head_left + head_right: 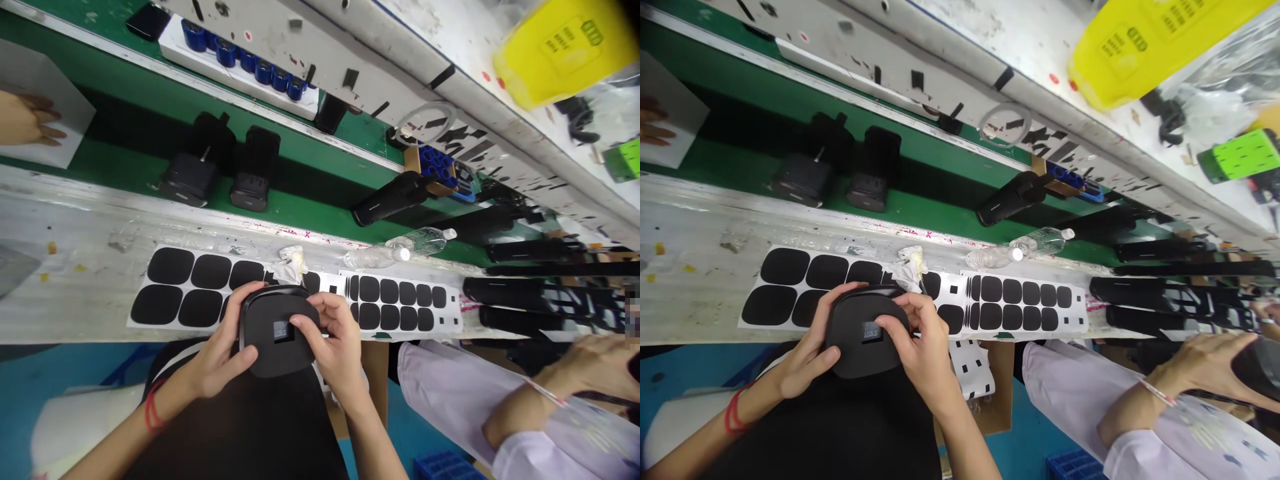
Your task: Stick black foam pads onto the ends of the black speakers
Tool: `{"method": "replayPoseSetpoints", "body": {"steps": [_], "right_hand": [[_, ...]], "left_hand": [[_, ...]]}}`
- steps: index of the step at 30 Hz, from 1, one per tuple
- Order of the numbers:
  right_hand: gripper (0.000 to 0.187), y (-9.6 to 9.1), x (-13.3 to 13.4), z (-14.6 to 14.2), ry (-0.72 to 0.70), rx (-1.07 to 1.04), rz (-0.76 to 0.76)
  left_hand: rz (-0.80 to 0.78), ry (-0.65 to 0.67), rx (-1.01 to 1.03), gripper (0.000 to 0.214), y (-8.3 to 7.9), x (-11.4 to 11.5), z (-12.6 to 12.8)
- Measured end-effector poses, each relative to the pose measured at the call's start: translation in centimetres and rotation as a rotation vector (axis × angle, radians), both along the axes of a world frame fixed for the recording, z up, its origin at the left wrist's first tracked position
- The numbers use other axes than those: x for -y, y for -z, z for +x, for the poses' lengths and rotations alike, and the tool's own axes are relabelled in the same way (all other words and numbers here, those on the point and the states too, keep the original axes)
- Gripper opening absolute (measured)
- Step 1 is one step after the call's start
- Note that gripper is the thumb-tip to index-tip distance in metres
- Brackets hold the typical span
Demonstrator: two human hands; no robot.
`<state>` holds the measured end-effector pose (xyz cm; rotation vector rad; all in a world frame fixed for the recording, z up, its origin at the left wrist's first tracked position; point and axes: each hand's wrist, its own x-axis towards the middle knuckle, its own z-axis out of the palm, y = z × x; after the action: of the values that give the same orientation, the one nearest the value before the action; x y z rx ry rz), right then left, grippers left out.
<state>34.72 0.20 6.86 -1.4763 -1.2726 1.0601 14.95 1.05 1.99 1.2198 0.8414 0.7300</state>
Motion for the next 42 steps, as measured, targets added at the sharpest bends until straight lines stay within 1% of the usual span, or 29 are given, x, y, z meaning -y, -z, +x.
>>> {"method": "replayPoseSetpoints", "body": {"steps": [5, 13, 19, 23, 28, 34, 40, 42], "right_hand": [[0.022, 0.03, 0.04, 0.04, 0.002, -0.034, -0.025], [0.021, -0.01, -0.11, 0.22, 0.031, -0.151, -0.072], [0.021, 0.11, -0.16, 0.24, 0.014, -0.128, -0.064], [0.02, -0.03, -0.07, 0.14, 0.01, -0.103, -0.069], [0.019, 0.05, -0.11, 0.14, 0.017, -0.059, -0.08], [0.02, 0.13, -0.11, 0.09, 0.009, -0.064, -0.084], [0.02, -0.05, -0.15, 0.06, 0.0, -0.033, -0.095], [0.02, -0.03, -0.22, 0.06, 0.002, -0.026, -0.093]], "left_hand": [[0.006, 0.007, 0.001, 0.068, 0.07, -0.05, -0.04], [0.019, 0.01, 0.019, 0.07, 0.55, -0.16, -0.06], [0.028, 0.024, 0.043, 0.068, 0.43, -0.32, -0.08], [0.025, 0.01, 0.032, 0.068, 0.33, -0.26, -0.07], [-0.012, -0.014, 0.026, 0.068, 0.42, -0.08, 0.02], [-0.058, -0.041, 0.01, 0.066, 0.29, -0.06, 0.07], [0.021, 0.021, 0.032, 0.077, 0.24, -0.26, -0.26], [0.02, 0.038, 0.04, 0.078, 0.3, -0.35, -0.39]]}}
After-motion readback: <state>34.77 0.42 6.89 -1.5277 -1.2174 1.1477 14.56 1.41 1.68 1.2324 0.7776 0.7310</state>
